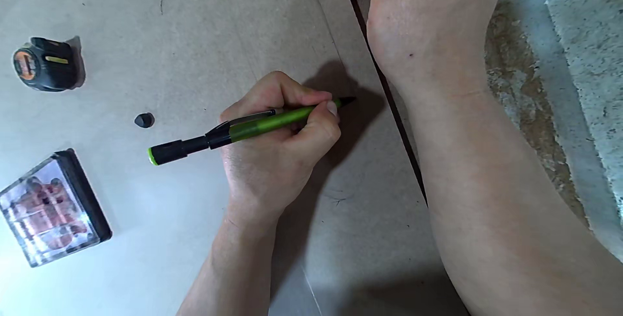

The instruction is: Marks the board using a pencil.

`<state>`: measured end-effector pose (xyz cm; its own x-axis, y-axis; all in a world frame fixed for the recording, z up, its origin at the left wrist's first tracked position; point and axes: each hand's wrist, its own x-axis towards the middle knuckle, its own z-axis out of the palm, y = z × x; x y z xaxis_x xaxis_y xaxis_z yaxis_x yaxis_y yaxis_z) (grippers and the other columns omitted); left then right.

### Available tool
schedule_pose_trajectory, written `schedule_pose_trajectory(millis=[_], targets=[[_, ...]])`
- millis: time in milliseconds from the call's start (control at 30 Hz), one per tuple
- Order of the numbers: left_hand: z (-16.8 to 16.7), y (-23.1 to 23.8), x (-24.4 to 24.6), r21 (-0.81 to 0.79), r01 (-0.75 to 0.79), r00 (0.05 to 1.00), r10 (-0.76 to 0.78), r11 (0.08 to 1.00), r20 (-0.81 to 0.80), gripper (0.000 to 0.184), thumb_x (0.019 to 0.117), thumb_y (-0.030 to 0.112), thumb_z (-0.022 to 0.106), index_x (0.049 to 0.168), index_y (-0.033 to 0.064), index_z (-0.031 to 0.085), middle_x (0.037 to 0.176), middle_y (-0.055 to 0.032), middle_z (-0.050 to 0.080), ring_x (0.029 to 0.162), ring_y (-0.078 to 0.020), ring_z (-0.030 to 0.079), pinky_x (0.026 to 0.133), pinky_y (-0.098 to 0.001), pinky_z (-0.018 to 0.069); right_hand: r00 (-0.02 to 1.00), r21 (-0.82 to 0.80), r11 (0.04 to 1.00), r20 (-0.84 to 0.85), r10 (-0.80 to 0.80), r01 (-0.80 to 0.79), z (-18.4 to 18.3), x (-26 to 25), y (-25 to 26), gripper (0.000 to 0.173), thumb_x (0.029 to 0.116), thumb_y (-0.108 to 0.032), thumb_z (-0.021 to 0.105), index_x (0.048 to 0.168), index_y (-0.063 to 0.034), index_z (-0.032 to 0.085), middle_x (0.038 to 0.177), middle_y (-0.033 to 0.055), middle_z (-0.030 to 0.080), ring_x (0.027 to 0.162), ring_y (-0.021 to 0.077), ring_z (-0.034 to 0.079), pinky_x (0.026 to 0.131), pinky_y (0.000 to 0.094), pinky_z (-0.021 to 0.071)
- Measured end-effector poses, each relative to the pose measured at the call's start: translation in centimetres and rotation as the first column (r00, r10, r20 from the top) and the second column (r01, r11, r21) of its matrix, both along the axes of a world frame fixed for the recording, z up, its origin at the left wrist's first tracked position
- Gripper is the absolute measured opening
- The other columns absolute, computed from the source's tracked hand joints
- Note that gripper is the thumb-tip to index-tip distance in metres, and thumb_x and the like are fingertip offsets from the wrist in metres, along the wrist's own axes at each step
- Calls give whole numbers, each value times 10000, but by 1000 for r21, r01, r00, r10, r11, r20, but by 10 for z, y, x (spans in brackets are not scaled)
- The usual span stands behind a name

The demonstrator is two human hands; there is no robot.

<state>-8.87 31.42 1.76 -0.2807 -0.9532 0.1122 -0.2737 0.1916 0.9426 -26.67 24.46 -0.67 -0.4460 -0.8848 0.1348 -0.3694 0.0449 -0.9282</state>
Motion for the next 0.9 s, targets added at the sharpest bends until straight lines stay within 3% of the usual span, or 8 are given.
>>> schedule_pose_trajectory(millis=[67,133,233,300,333,400,667,900], targets=[[0,1,0,3,3,1000,-3,1000,-3,71,910,17,691,963,47,655,806,-32,721,646,-151,705,542,-278,623,996,-353,931,-38,81,-89,-83,-28,-19,218,1007,-88,600,873,-154,760,834,-46,745,822,77,756,709,281,662],[0,3,1,2,17,1000,-17,1000,-6,79,913,10,691,975,37,651,810,-30,722,651,-148,708,551,-274,628,988,-383,911,-33,153,-154,-131,-52,-30,230,1055,-134,552,959,-134,760,913,-5,757,884,148,770,762,371,683],[-1,5,2,3,35,999,-35,999,-10,87,914,10,692,985,35,649,813,-30,720,651,-148,706,547,-275,627,998,-179,982,-34,50,-55,-115,-45,-26,232,1028,-80,570,895,-119,757,877,17,757,872,166,773,764,364,681],[0,5,3,6,40,999,-39,999,-12,86,910,13,692,981,39,652,815,-30,718,649,-146,705,542,-277,626,1000,330,944,10,-14,10,-58,-34,-25,225,1006,-53,603,866,-135,758,910,-14,764,971,106,750,890,329,631],[0,6,3,8,42,999,-42,999,-15,82,910,12,693,979,34,654,815,-34,718,650,-150,705,541,-280,626,992,56,998,-127,-4,12,-92,-39,-21,210,987,-74,622,849,-157,758,849,-23,748,873,103,762,755,311,669],[0,7,3,10,49,999,-49,999,-16,78,910,13,693,978,27,657,818,-40,719,652,-156,704,538,-284,625,986,-208,974,-157,60,-92,-132,-56,-21,180,996,-123,627,903,-175,772,863,-39,743,857,90,755,705,313,664],[6,18,6,22,88,995,-89,996,46,92,919,33,686,1007,49,664,870,-32,720,649,-129,689,512,-239,592,975,-116,990,-215,54,-80,-129,-62,-15,176,1000,-239,665,901,-293,800,850,-116,732,841,17,728,678,286,639],[0,11,10,2,133,991,-133,991,6,81,886,25,693,961,39,666,837,-34,724,644,-134,696,514,-261,604,968,-138,986,-247,54,-90,-127,-63,-15,206,989,-208,655,839,-281,776,794,-107,702,786,19,711,623,283,614]])
